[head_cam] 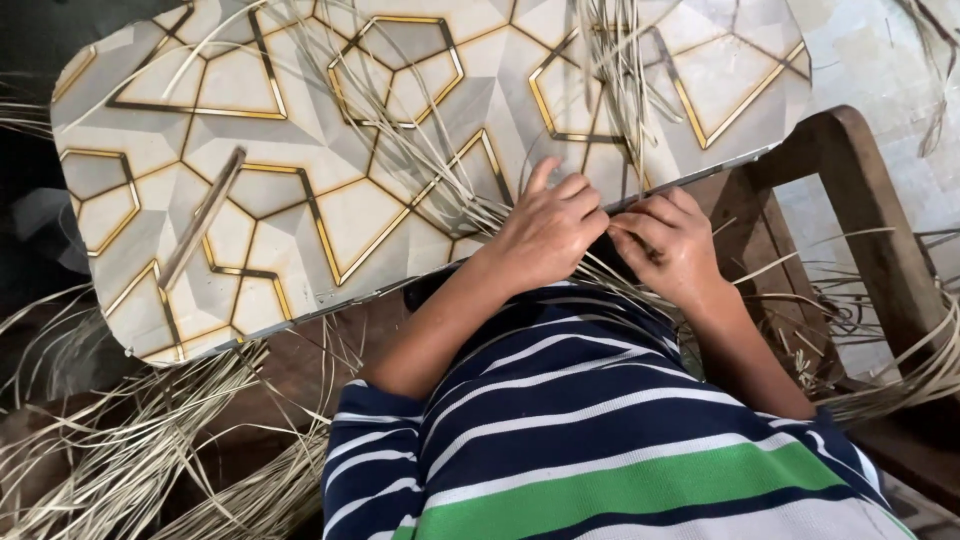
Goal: Weaving thin strips of natural material together to create a mat or basket-like structure.
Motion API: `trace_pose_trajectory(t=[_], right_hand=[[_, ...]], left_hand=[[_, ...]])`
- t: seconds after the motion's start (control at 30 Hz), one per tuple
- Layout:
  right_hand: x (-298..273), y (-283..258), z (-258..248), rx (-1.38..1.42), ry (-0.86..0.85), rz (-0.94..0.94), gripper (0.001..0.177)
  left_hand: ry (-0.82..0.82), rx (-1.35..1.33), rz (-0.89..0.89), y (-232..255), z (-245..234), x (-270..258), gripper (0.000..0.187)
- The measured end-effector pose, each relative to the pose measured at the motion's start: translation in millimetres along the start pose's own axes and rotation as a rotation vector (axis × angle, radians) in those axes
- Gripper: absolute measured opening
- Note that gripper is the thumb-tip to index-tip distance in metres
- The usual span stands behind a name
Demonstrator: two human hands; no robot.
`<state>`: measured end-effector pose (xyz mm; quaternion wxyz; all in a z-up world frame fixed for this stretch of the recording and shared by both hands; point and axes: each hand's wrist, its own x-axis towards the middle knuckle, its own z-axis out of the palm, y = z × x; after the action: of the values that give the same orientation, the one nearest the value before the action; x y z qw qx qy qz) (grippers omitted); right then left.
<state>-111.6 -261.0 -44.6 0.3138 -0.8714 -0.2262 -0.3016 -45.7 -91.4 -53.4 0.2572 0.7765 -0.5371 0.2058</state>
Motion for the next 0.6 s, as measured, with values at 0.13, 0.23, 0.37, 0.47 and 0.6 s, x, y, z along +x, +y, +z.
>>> trace_pose_trajectory(t=[0.13, 0.23, 0.37, 0.47, 0.6], right_hand=[[-10.7, 6.1, 5.5, -0.068, 0.039, 0.047, 0.008], [-11.4, 5.1, 6.2, -0.057, 0.078, 0.052, 0.008], [-3.6, -4.1, -4.8, 0.068, 0.138, 0.07, 0.007], [-9.4, -2.0, -13.1, 0.15, 0.152, 0.1, 0.002], [-47.7, 44.1, -17.1, 0.146, 0.177, 0.135, 0.002]], left_hand=[[0.076, 0.009, -0.017, 6.3, 19.2, -2.3, 0.012], [0.135, 0.057, -0.075, 21.6, 7.2, 1.5, 0.012], [0.215, -0.016, -0.085, 38.8, -6.9, 0.1, 0.016], [0.222, -0.059, -0.104, 64.5, -54.2, 6.1, 0.016], [0.119, -0.288, -0.165, 93.0, -128.5, -2.1, 0.019]])
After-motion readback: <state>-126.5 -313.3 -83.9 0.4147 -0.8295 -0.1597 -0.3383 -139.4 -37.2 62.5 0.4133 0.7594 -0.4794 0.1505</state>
